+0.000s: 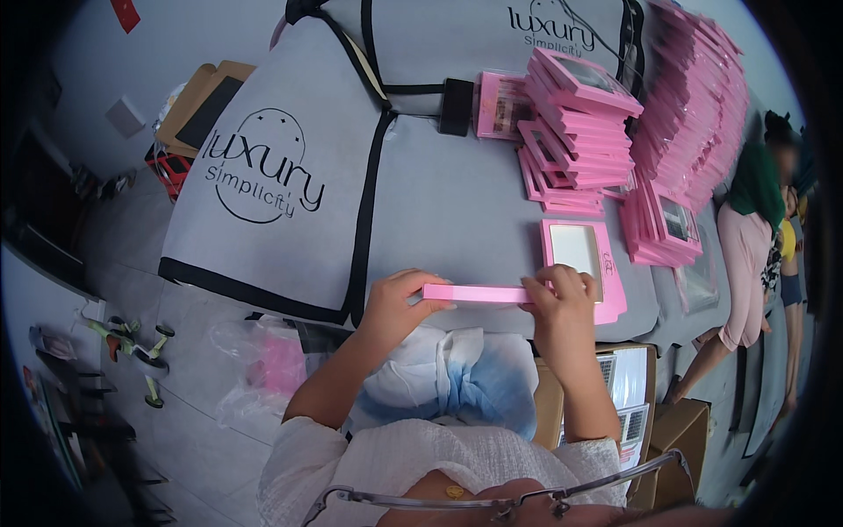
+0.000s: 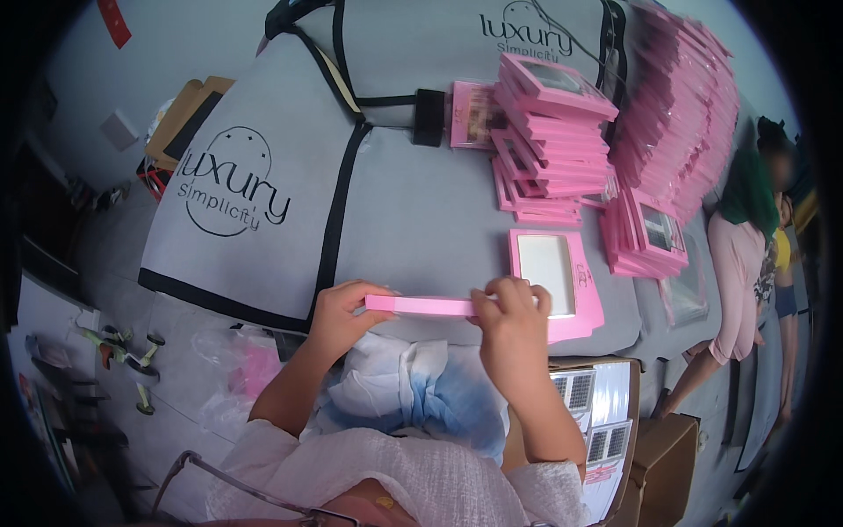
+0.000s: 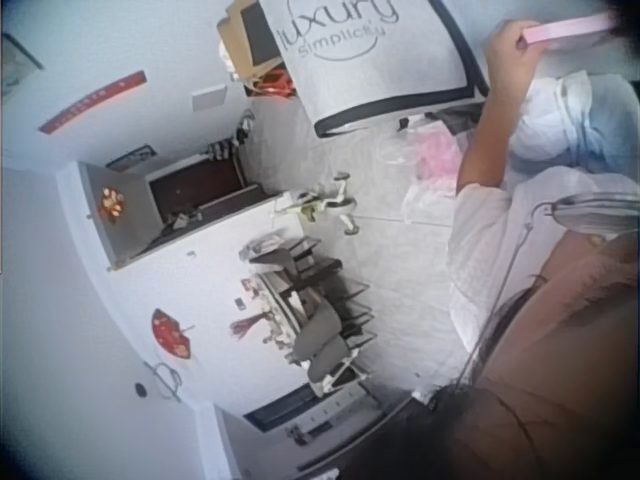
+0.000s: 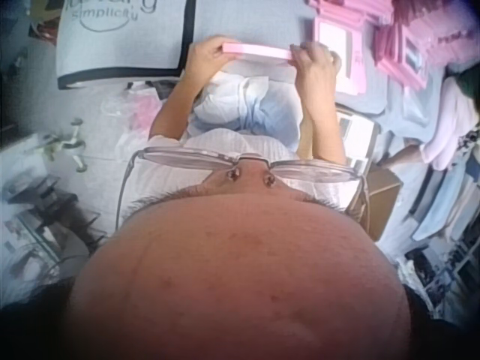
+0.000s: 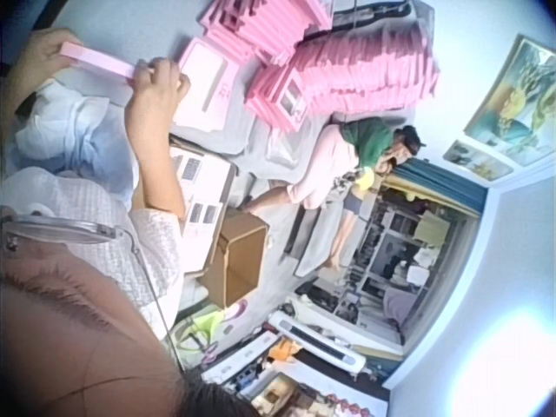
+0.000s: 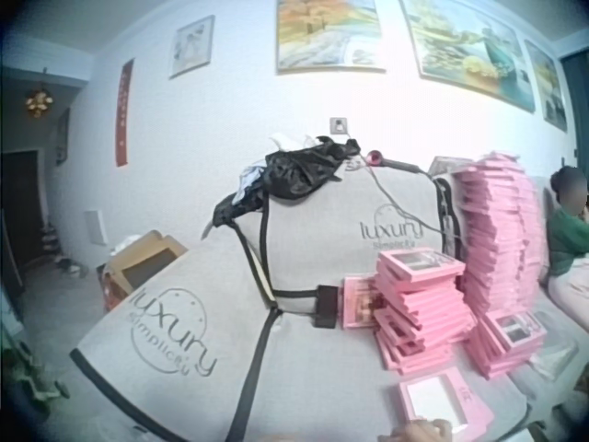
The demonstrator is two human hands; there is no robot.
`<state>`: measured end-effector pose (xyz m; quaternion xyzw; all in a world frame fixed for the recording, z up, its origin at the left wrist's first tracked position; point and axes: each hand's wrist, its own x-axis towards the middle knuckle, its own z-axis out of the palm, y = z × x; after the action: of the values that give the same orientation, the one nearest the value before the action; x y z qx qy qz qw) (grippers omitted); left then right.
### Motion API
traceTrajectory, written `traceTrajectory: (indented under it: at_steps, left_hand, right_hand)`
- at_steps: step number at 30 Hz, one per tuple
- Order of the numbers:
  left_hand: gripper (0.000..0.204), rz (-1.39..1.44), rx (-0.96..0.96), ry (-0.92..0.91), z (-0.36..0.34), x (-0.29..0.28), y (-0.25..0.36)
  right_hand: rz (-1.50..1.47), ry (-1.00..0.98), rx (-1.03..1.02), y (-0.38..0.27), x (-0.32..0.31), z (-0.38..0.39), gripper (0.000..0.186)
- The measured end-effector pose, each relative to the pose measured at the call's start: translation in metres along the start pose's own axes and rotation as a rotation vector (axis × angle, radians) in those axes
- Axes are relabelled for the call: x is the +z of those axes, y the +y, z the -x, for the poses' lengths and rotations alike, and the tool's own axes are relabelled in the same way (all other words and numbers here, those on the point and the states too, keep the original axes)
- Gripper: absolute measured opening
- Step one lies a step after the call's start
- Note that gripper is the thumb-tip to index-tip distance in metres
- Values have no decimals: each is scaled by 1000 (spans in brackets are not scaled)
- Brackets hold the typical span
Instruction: The person applies stickers to the mirror centers of pink frames, first assembling the frames from flat components and then individually placing square holographic stickers onto each mirror surface.
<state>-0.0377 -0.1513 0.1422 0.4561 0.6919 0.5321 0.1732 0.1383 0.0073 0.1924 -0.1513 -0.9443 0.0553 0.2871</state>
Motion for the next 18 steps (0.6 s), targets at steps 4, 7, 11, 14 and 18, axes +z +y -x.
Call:
traceTrajectory:
  at_steps: [4, 7, 11, 14, 18]
  left_hand:
    - [24, 42, 29, -17, 3, -1, -6]
    - [26, 179, -79, 65, 9, 2, -11]
    - [32, 81, 12, 163, 14, 5, -24]
    - [34, -55, 209, 179, 12, 16, -8]
    - [35, -45, 234, 239, 16, 24, -16]
  right_hand:
    - [-295, -134, -48, -9, 15, -3, 31]
    - [-291, -132, -44, 1, 12, 0, 33]
    - [-148, -32, -57, -4, 7, -7, 37]
    - [-318, -47, -61, -19, 19, -8, 38]
    - [-370, 72, -104, -23, 34, -6, 32]
